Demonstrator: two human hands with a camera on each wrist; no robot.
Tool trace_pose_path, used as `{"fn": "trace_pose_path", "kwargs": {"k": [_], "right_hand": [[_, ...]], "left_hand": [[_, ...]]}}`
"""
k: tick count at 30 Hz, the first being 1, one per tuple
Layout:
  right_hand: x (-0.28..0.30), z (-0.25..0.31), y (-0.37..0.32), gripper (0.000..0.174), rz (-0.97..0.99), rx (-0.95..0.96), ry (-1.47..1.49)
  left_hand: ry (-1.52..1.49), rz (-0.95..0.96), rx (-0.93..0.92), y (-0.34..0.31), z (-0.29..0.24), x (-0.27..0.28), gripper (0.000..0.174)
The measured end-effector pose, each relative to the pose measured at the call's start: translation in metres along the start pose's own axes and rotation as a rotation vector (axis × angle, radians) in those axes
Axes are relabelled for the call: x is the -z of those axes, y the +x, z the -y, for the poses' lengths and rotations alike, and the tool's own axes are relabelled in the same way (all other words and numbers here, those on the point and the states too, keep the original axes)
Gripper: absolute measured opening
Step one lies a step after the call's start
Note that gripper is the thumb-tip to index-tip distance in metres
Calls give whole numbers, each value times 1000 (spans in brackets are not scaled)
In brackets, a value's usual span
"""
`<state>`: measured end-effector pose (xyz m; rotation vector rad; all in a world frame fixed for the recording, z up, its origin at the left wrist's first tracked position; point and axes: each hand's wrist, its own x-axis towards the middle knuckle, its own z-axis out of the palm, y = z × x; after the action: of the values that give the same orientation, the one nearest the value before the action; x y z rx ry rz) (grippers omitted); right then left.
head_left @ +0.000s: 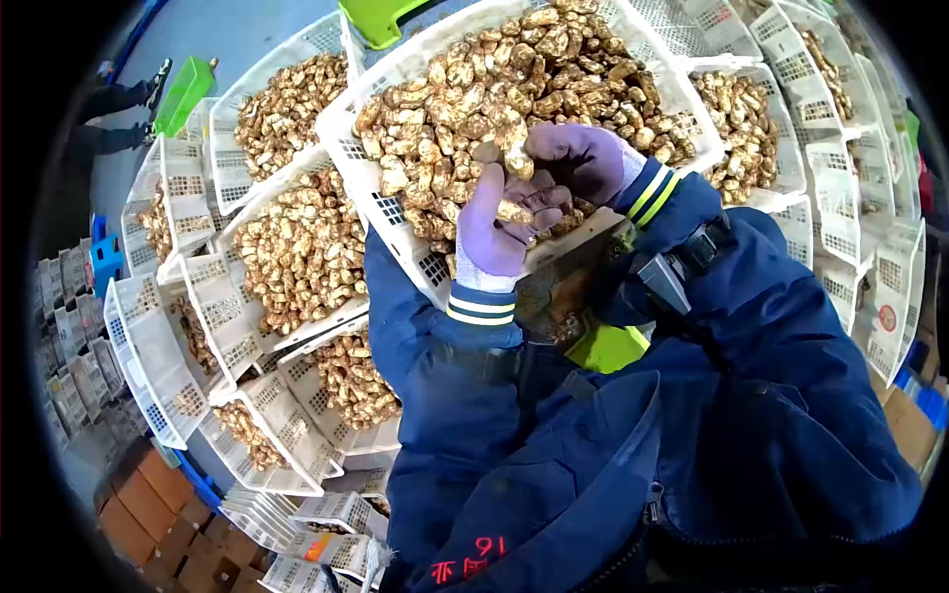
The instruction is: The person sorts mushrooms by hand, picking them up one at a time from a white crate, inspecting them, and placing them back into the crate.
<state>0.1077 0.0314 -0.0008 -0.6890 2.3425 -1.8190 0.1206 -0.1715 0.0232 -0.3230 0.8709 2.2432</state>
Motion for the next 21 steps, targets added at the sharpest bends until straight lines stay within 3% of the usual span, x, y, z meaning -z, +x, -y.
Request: {"fn": "trace_pose_path", "kwargs": {"k": [3,4,7,8,10,12,13,14,16,17,19,21], "right_hand": [[0,25,10,32,102,-203,93],[0,34,16,34,172,-412,38],[-21,41,15,41,-307,-492,591],[-16,32,15,45,-288,-387,426],[-13,36,17,47,-248,-436,286],[-12,40,22,46,-311,-615,278],[-12,29,20,42,-427,-618,479],[-6,25,16,38,-436,-591,433],[13,18,7,37,-418,-561,505],[14,13,3,32,-513,-544,523],[24,8,-4,26,-468,-422,327],[28,2,-6,25,-469,-394,399]], "left_hand": [[151,-9,-63,0,8,7,37],[216,-20,-95,1,12,12,36],[342,-125,-163,6,17,15,31],[357,-166,-182,7,19,15,31],[347,-124,-131,7,17,13,32],[187,-164,-42,8,17,8,32],[120,-41,12,11,13,11,35],[-183,152,55,17,17,27,37],[-275,201,10,9,9,11,37],[-303,233,-21,8,8,8,38],[-172,211,-92,8,10,9,38],[-72,169,-151,9,12,10,35]]}}
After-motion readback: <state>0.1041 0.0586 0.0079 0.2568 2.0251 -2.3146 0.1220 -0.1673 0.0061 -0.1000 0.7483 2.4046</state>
